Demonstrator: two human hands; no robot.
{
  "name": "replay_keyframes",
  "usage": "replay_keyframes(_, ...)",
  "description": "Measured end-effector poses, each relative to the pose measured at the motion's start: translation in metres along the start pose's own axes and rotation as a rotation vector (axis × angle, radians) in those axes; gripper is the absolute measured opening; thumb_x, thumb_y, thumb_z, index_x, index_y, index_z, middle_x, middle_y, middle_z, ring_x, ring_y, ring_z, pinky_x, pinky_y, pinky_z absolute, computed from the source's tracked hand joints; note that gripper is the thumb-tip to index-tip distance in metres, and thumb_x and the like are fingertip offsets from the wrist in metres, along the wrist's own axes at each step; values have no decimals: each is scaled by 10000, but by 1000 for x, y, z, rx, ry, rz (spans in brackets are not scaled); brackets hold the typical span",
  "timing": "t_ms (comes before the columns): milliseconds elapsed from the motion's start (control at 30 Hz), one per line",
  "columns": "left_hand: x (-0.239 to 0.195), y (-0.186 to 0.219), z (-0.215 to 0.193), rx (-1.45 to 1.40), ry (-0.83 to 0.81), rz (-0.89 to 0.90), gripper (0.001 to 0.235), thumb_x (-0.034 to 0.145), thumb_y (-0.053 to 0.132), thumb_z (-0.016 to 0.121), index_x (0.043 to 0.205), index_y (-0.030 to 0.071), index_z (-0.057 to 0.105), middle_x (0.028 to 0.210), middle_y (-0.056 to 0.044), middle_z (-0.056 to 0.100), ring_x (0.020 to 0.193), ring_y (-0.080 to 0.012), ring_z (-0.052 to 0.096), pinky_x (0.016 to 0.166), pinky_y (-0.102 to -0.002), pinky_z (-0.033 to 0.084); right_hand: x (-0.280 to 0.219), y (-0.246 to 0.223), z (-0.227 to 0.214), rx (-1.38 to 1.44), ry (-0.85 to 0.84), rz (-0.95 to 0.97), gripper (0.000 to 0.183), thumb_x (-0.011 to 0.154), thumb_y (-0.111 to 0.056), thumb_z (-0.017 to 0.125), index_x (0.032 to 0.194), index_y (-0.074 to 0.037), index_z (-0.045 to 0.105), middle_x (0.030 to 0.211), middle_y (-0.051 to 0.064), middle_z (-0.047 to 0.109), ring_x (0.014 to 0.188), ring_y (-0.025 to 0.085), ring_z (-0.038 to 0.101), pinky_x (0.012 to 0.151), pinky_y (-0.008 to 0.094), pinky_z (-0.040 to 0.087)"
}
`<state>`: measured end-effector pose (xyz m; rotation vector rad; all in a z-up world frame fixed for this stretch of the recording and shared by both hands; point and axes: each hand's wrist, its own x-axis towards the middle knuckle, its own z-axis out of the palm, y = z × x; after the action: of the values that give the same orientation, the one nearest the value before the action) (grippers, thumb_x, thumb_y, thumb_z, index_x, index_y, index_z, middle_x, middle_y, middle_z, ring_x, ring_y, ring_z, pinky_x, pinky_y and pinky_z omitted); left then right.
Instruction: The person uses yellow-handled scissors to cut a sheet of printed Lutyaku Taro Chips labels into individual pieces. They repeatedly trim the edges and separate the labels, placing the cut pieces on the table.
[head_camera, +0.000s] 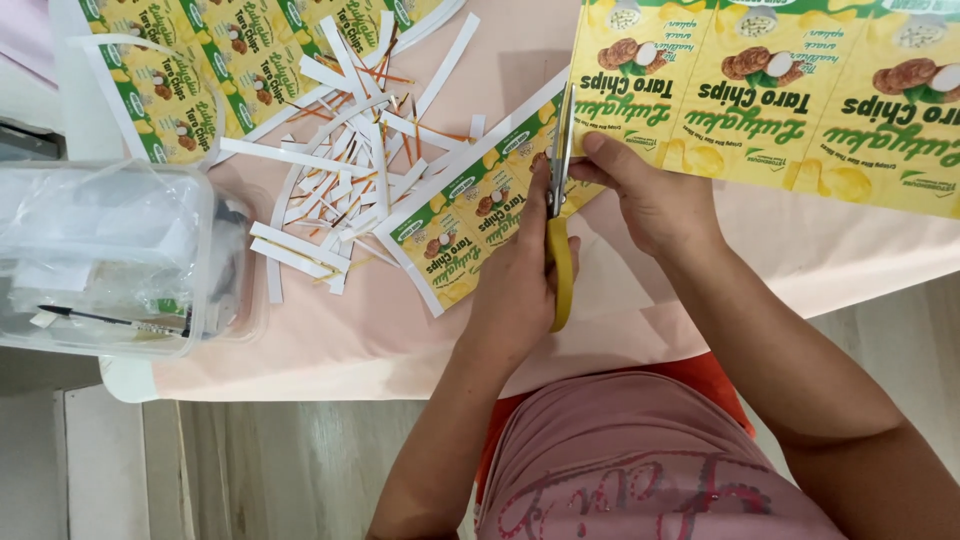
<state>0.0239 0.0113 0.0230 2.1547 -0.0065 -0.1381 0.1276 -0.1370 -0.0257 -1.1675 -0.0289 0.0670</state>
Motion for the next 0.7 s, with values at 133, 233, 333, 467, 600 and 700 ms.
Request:
replay_keyframes(133, -1, 1, 0, -12, 0, -11, 722, 1041, 314, 480, 1657, 209, 120, 1115, -296, 725, 962, -519, 726, 889, -564, 559, -2, -3, 0, -32, -16, 5, 289, 923, -56, 785, 1171, 21, 658, 1093, 188, 754, 959, 328, 789, 817, 448, 718)
replay_keyframes(233, -2, 0, 1, -26, -1, -15, 722, 1042, 319, 491, 1657, 229, 124, 1089, -284, 736, 954, -508, 733, 885, -555, 566, -4, -12, 5, -17, 1, 23, 370, 942, -200, 791, 1197, 12, 628, 1105, 181, 756, 950, 322, 793, 773, 421, 729)
replay_keyframes(333, -2, 0, 3, -24, 16, 17, 714, 1046, 294, 500, 1655, 204, 138, 1073, -286, 726, 958, -491, 730, 869, -551, 566, -5, 1, -5, -40, -24, 30, 410, 975, -255, 760, 1254, 3, 606, 1168, 183, 741, 977, 323, 785, 788, 432, 721)
replay_keyframes(467, 1, 3, -2, -53, 19, 15, 725, 1045, 323, 486, 1652, 158, 124, 1099, -303, 712, 968, -505, 724, 882, -567, 555, -21, 12, -11, -122, -17, 49, 451, 983, -216, 755, 1279, 61, 559, 1193, 276, 702, 995, 430, 741, 763, 535, 686)
replay_keyframes(600, 3, 3, -4, -47, 27, 21, 736, 1044, 349, 489, 1653, 147, 128, 1122, -305, 704, 977, -503, 720, 891, -572, 550, -26, 4, -8, -194, -14, 106, 433, 971, -252, 753, 1240, 55, 609, 1171, 256, 722, 982, 388, 750, 826, 528, 669)
replay_keyframes(700, 3, 4, -5, -68, 22, 7, 735, 1039, 326, 501, 1654, 148, 138, 1039, -273, 713, 921, -482, 729, 865, -557, 557, -24, -5, -3, -214, -29, 108, 456, 969, -276, 754, 1250, 54, 610, 1178, 262, 717, 980, 390, 750, 829, 524, 666)
